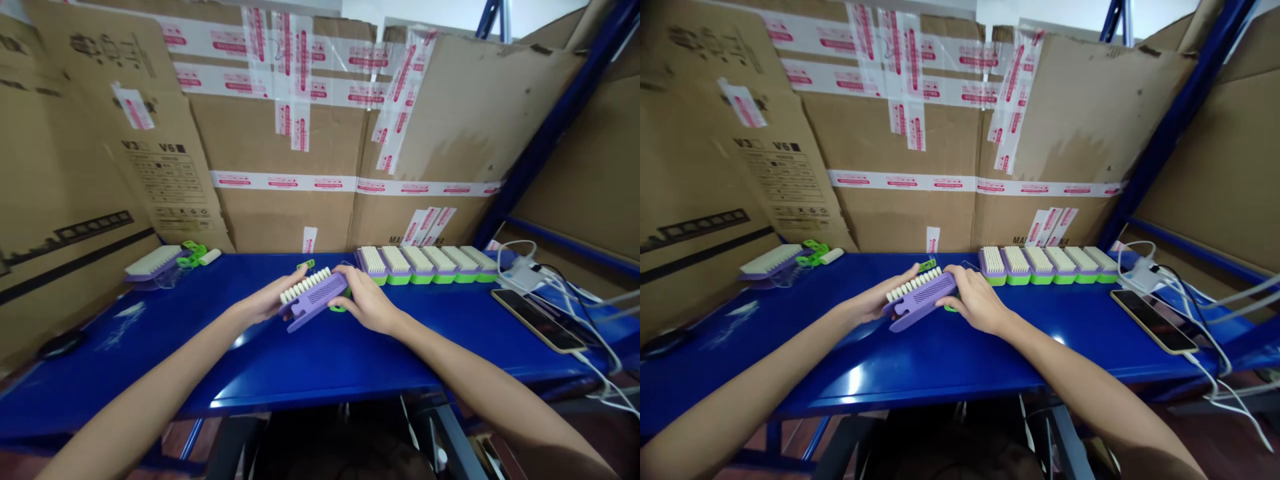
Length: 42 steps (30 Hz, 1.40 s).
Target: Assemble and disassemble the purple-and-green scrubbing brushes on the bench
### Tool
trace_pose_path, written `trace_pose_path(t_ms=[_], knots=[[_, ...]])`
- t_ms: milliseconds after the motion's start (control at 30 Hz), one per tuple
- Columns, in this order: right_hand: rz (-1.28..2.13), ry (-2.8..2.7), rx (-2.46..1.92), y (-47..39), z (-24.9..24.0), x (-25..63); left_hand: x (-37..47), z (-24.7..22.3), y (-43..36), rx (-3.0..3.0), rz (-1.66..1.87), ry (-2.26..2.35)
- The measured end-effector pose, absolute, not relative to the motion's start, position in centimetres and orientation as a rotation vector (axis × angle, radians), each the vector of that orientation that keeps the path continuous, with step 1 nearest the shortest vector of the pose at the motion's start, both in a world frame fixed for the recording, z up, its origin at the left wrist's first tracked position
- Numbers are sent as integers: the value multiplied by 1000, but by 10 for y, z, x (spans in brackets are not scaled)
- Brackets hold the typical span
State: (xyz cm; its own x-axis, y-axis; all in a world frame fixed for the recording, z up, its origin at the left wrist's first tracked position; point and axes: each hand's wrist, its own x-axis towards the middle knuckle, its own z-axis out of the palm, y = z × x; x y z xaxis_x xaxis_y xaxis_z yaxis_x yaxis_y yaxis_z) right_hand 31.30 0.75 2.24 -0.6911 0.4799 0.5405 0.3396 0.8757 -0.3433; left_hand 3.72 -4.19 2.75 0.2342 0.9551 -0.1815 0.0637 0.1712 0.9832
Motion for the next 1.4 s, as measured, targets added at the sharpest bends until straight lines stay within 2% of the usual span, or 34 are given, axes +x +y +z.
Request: trace_pose_path(t_ms=[233, 300, 433, 567, 733, 933, 1200, 1400], knots=[[436, -2192, -794, 12, 25, 315, 40, 28, -40, 1275, 1053, 1002], [478, -2148, -838, 12, 24, 314, 43, 24, -42, 1371, 1194, 1036], [545, -2093, -895, 8, 25, 313, 43, 14, -45, 1778, 1585, 1151], [640, -2045, -856, 4, 26, 310, 38, 10, -44, 2275, 1751, 1063], [799, -1972, -833, 10, 20, 309, 34, 20, -46, 2590, 1817, 1101], [943, -1865, -776, 18, 14, 304, 23, 37, -47, 2938, 1610, 1181], [1176, -1800, -655, 20, 15, 303, -2, 33, -34, 2665, 1613, 1323], [1048, -1846, -607, 27, 19, 309, -1, 36, -23, 1763, 1881, 1511]])
